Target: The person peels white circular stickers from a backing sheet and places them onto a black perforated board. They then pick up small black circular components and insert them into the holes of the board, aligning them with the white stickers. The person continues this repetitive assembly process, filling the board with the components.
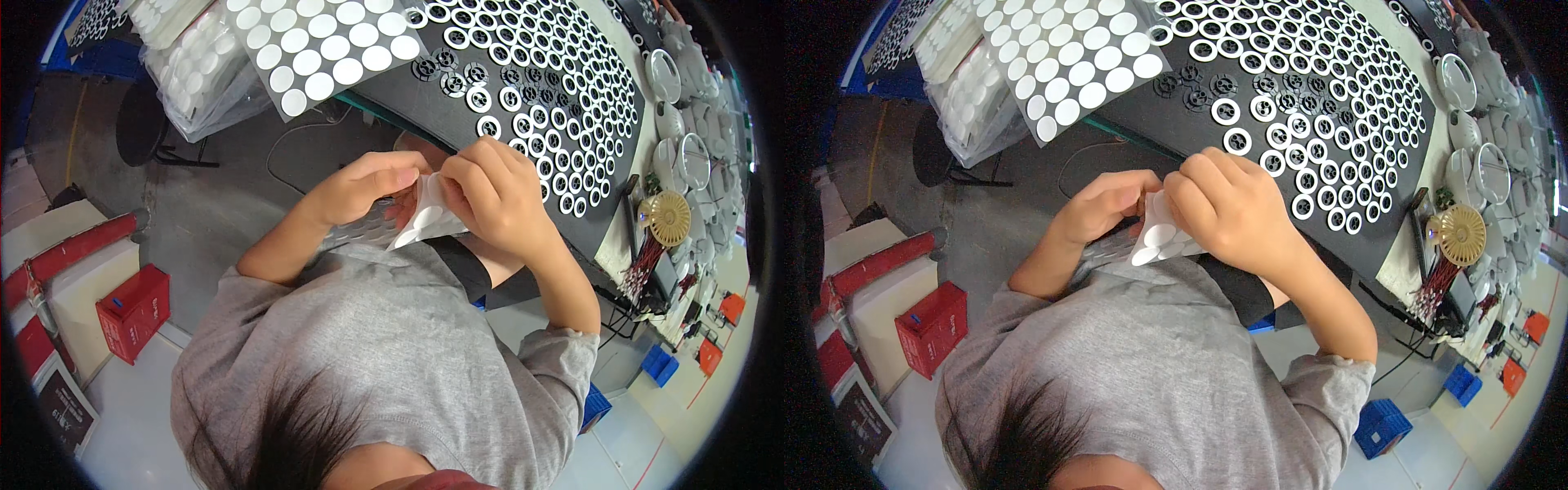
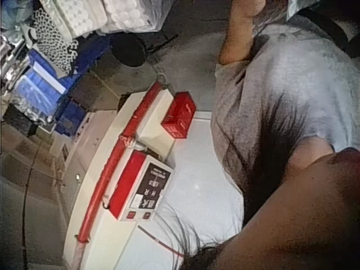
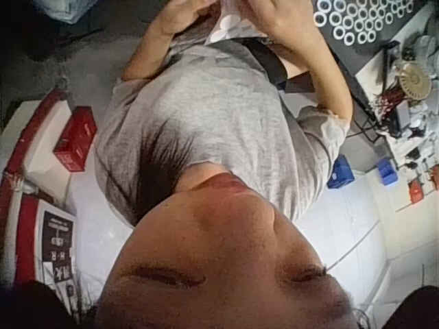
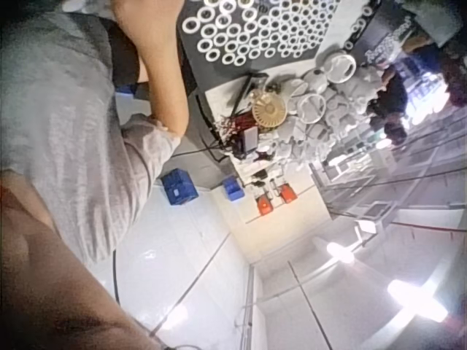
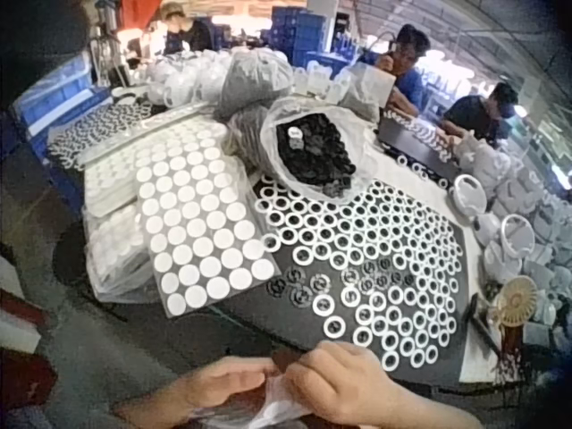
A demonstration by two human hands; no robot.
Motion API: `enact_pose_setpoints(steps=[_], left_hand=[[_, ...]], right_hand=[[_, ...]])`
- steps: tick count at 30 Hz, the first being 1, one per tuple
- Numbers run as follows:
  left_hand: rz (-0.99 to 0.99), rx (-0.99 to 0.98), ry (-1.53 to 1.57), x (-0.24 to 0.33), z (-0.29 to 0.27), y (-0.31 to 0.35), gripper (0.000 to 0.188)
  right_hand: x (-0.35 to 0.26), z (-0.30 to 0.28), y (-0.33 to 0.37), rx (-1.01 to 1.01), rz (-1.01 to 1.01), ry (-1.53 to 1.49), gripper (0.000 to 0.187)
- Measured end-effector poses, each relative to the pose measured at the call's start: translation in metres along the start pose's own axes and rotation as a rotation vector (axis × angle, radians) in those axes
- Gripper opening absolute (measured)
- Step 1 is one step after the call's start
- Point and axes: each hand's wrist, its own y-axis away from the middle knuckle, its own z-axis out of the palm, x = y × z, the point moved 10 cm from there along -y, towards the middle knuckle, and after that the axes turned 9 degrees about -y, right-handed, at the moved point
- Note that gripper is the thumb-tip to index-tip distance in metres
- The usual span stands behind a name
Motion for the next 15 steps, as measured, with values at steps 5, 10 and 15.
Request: enact_pose_setpoints(steps=[5, 10, 15], left_hand=[[-0.062, 0.067, 0.076, -0.011, -0.005, -0.007, 0.024], [-0.073, 0.123, 0.115, -0.012, -0.009, -0.008, 0.020], [-0.080, 0.043, 0.256, -0.009, 0.001, -0.008, 0.023]], right_hand=[[-0.004, 0.008, 0.002, 0.028, -0.098, 0.012, 0.025], [-0.004, 0.006, 0.000, 0.084, -0.082, 0.027, 0.026], [-0.001, 0.004, -0.001, 0.111, -0.041, 0.075, 0.026]])
